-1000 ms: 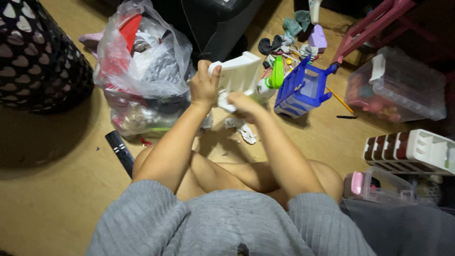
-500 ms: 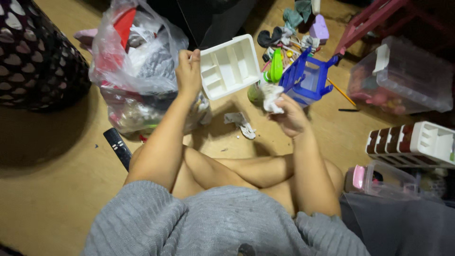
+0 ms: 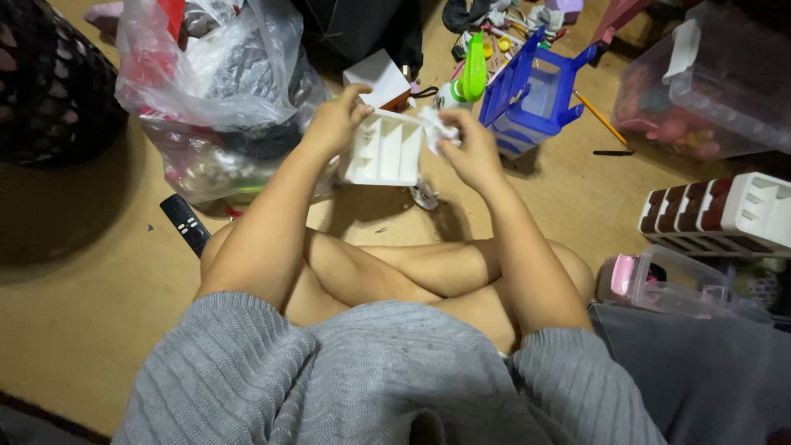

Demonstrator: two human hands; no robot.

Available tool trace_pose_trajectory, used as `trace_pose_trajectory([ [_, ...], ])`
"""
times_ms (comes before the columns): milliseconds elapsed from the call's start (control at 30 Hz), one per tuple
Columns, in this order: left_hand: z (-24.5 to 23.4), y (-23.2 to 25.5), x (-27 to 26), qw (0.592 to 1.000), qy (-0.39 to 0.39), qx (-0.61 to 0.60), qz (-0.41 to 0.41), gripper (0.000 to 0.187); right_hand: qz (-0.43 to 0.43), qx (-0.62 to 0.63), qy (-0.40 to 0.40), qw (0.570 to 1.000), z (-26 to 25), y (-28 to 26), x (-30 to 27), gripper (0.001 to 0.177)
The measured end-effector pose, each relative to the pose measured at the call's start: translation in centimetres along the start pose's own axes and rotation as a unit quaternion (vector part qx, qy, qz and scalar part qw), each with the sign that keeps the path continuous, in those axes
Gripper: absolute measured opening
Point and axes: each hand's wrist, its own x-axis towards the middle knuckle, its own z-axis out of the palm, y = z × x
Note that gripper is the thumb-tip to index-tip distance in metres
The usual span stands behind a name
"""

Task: The person sprays a white plastic divider tray with a cleaning solution and wipes it down with a cloth before placing it next to a tiered shelf.

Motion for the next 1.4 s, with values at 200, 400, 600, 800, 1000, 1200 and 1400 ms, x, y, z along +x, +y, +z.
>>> trace_pose_trajectory([
  [200, -0.6, 2.9, -0.8, 0.996, -0.083, -0.043, 0.011, 0.043, -0.102, -0.231, -0.063, 0.966, 1.9, -4.7, 2.1, 0.034],
  [400, 1.3, 2.6, -0.5, 0.988, -0.137, -0.065, 0.034, 0.041, -0.137, -0.189, -0.059, 0.971, 2.5, -5.4, 4.5, 0.034],
  [600, 4.5, 4.8, -0.8, 0.988, -0.133, -0.033, 0.072, 0.030, -0.072, -0.042, -0.045, 0.995, -2.6, -3.0, 1.1, 0.051],
  [800, 7.7, 8.3, 1.4, 0.984, 0.007, -0.086, 0.154, 0.034, 0.149, -0.174, -0.006, 0.973, -11.4, 4.7, -6.8, 0.037],
  [1000, -0.3, 6.7, 2.3, 0.991, -0.094, -0.045, 0.081, 0.033, 0.165, -0.260, -0.225, 0.924, -0.8, 10.2, -6.5, 0.030],
  [1200, -2.2, 2.3, 1.9, 0.988, -0.153, -0.011, 0.012, 0.031, 0.042, -0.418, -0.245, 0.874, 9.5, 16.7, -3.7, 0.020],
  [1400, -1.1, 0.0, 2.2, 0.985, -0.168, -0.045, 0.000, 0.035, 0.041, -0.416, -0.223, 0.881, 12.6, 19.0, -4.3, 0.025],
])
